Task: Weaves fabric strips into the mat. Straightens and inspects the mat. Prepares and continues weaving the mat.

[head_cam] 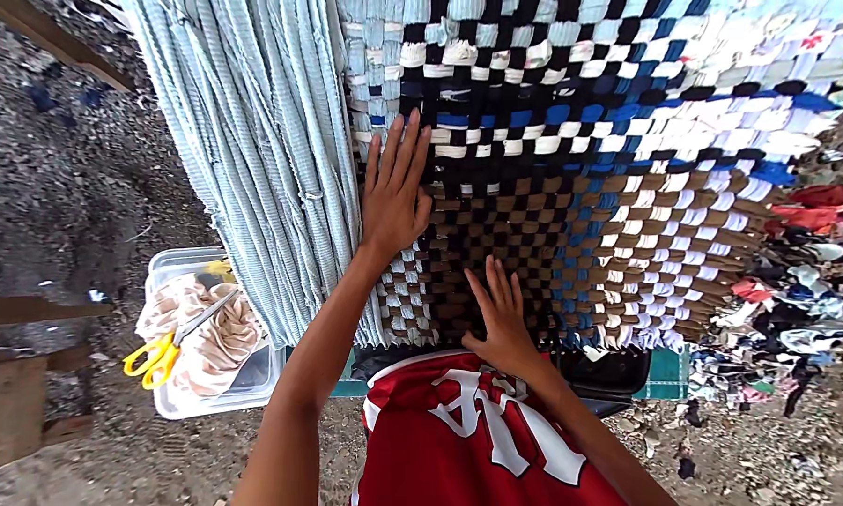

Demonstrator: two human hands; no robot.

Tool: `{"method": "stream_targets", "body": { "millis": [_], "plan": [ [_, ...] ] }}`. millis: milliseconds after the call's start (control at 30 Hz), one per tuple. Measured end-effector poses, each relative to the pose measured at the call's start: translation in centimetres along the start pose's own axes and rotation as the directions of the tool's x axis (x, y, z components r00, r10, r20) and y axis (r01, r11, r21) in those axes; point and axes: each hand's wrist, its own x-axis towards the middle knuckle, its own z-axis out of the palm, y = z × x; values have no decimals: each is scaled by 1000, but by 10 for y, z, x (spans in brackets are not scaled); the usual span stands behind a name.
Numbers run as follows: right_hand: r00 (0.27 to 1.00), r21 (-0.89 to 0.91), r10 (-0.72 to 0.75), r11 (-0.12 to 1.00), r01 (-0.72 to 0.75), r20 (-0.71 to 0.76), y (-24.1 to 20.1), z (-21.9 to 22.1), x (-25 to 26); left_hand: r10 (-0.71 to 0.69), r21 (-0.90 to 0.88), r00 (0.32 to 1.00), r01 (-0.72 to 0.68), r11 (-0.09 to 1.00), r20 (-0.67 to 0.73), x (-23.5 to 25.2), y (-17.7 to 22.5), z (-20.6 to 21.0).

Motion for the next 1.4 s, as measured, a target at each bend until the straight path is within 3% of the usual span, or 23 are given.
{"method": "stream_targets", "body": {
  "millis": [100, 267, 500, 800, 900, 1000, 1100, 1400],
  "plan": [
    [1000, 53, -16, 998, 17, -20, 5, -7, -1, -1, 3, 1000, 1, 1000, -5, -1, 0, -1],
    [977, -15, 61, 998, -65, -205, -28, 3, 10, 1, -5, 1000, -1, 1000, -18, 0, 2, 0],
    [970, -140, 120, 978, -151, -211, -36, 29, 26, 7, -6, 1000, -7, 1000, -20, -1, 1, 0],
    [989, 4, 59, 998, -59, -133, -18, 14, 14, 9, -16, 1000, -9, 1000, 0, 0, 1, -1],
    [970, 73, 67, 996, -52, -232, -19, 6, 14, 15, -17, 1000, -15, 1000, -14, -1, -1, 0],
    [932, 30, 68, 998, -62, -356, -31, 6, 30, 8, -24, 1000, -8, 1000, -16, -1, 0, 1],
    [948, -62, 50, 995, -73, -314, -34, 17, 50, 2, -8, 1000, -2, 1000, -16, -2, 0, 0],
    [959, 20, 37, 999, -33, -281, 2, 9, 48, 15, -44, 1000, -16, 999, -24, -2, -1, -1]
  ]
}}
